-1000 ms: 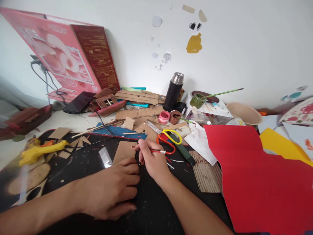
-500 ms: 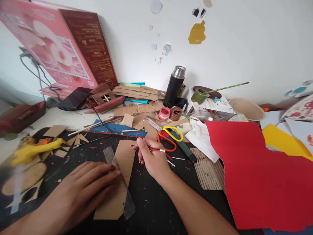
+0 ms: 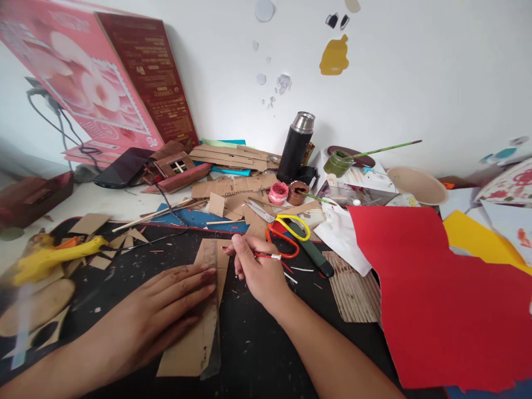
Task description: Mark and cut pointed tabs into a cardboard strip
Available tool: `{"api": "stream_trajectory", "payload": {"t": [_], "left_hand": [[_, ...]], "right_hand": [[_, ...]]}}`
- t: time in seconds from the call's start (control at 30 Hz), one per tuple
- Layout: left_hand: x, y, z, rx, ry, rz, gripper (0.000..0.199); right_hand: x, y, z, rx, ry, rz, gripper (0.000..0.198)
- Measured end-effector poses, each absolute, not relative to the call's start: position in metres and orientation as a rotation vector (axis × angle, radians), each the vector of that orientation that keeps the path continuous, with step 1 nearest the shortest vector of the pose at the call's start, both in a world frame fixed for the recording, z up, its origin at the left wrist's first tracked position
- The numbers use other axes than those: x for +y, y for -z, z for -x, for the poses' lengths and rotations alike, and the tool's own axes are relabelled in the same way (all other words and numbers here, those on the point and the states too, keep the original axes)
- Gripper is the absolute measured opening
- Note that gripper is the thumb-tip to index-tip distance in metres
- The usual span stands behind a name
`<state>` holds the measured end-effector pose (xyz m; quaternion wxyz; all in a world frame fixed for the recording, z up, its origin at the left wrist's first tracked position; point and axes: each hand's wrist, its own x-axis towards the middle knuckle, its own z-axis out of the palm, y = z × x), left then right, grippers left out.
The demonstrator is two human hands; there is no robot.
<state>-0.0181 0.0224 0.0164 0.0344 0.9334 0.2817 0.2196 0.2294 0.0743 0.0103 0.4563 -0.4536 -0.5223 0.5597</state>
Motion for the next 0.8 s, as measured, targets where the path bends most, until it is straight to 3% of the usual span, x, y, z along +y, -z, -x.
{"api": "stream_trajectory", "payload": {"t": [0.3,0.8], "left_hand": [[0.033,-0.001,0.014,1.050,-0.802,-2.825,0.037],[0.030,0.003,0.015,1.136,-0.744,-2.797,0.048]], "right_hand": [[0.074,-0.010,-0.229,-1.280,-1.380,1.122,0.068],[0.074,-0.013,-0.228,-1.313,-1.396,1.125,0.066]]}}
